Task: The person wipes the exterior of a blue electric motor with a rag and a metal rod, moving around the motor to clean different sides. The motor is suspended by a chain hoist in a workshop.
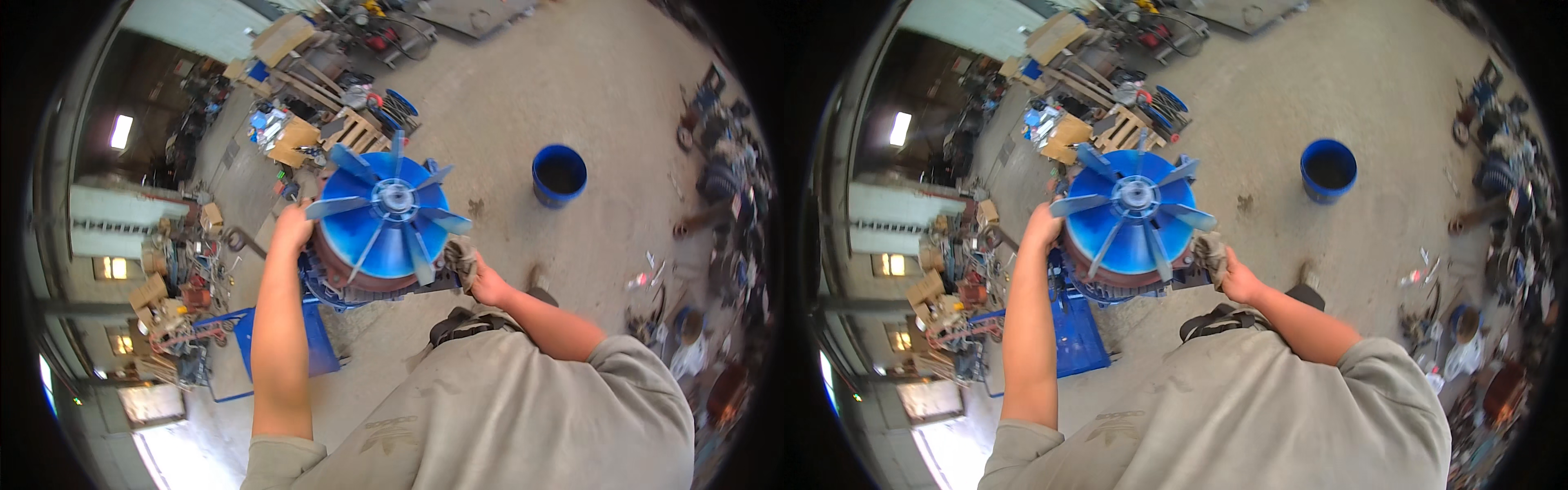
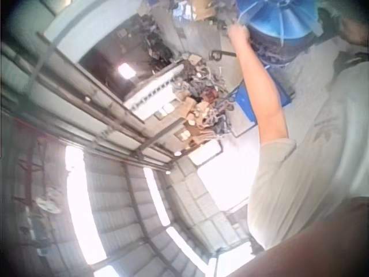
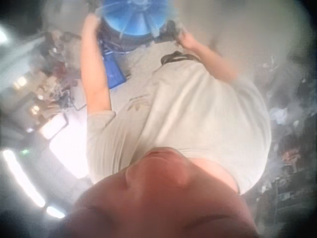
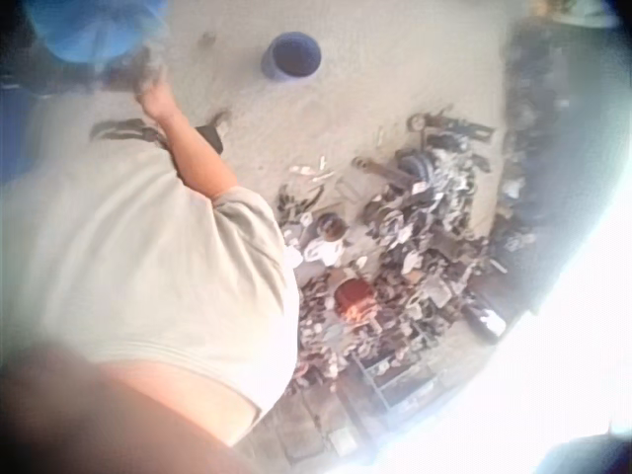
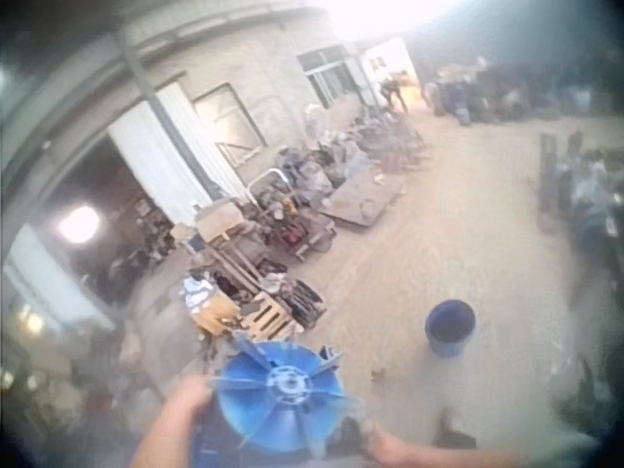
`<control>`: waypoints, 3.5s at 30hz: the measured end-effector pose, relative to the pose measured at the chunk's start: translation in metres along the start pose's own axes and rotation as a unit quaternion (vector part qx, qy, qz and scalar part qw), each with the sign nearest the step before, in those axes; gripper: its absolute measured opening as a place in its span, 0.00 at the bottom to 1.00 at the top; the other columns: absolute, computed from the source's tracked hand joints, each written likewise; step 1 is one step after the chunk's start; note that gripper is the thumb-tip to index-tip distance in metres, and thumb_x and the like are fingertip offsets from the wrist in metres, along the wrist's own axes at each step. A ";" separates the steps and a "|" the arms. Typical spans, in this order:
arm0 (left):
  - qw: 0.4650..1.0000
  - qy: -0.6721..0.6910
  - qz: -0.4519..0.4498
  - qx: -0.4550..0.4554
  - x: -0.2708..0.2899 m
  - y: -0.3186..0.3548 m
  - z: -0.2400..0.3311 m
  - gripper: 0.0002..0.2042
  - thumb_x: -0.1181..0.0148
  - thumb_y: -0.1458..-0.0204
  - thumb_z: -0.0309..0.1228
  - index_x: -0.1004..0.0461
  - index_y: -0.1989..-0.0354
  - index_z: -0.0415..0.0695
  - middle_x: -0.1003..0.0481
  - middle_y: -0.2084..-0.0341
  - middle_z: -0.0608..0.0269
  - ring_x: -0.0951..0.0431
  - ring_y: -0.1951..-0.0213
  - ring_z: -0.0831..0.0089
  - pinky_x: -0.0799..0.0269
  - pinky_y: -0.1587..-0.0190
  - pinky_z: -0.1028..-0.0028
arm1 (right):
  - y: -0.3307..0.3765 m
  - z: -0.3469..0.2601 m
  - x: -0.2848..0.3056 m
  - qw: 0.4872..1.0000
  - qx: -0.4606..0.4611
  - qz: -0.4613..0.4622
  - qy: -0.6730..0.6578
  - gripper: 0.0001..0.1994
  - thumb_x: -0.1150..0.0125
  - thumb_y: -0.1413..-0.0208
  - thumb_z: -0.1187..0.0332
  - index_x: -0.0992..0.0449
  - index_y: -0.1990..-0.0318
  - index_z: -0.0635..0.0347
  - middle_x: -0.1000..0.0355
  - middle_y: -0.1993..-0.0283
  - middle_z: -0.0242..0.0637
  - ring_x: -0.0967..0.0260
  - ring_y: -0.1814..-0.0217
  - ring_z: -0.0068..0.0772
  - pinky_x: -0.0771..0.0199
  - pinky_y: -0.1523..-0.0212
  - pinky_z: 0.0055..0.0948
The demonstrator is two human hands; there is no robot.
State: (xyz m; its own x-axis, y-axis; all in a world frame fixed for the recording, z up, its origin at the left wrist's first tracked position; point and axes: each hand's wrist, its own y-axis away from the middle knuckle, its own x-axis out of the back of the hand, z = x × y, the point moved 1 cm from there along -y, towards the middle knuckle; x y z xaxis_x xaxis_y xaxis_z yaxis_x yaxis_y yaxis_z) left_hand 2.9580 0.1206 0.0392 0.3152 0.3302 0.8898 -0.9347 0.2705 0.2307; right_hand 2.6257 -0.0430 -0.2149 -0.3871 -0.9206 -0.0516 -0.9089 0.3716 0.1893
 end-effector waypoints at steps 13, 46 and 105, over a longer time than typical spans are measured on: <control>0.996 0.059 0.024 -0.065 0.043 0.066 0.001 0.27 0.57 0.28 0.48 0.27 0.39 0.36 0.21 0.46 0.41 0.20 0.43 0.55 0.23 0.46 0.62 | -0.017 -0.082 0.111 0.980 -0.118 0.078 -0.140 0.12 0.40 0.38 0.68 0.23 0.49 0.59 0.20 0.60 0.37 0.21 0.63 0.33 0.21 0.64 0.31; 0.349 0.905 0.220 0.104 -0.030 0.256 -0.098 0.23 0.68 0.24 0.47 0.30 0.41 0.43 0.23 0.57 0.60 0.22 0.58 0.62 0.23 0.57 0.59 | 0.033 -0.286 -0.169 0.739 0.368 -0.369 0.426 0.25 0.34 0.40 0.64 0.28 0.35 0.58 0.24 0.61 0.40 0.25 0.56 0.46 0.22 0.57 0.42; 0.860 0.437 0.248 -0.093 -0.068 0.185 -0.098 0.36 0.23 0.54 0.24 0.33 0.34 0.42 0.41 0.37 0.47 0.32 0.38 0.46 0.31 0.38 0.56 | -0.002 -0.493 -0.162 0.458 0.221 -0.340 0.791 0.29 0.35 0.58 0.75 0.20 0.42 0.50 0.32 0.79 0.31 0.32 0.82 0.37 0.31 0.79 0.38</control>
State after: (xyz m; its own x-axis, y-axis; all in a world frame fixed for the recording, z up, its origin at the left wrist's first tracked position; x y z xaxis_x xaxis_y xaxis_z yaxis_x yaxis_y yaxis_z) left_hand 2.7801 0.2367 -0.0174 -0.0355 0.9777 0.2071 -0.9730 0.0135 -0.2303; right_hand 2.7668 0.0458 0.2768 0.2873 0.3532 0.8904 -0.8140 -0.4000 0.4213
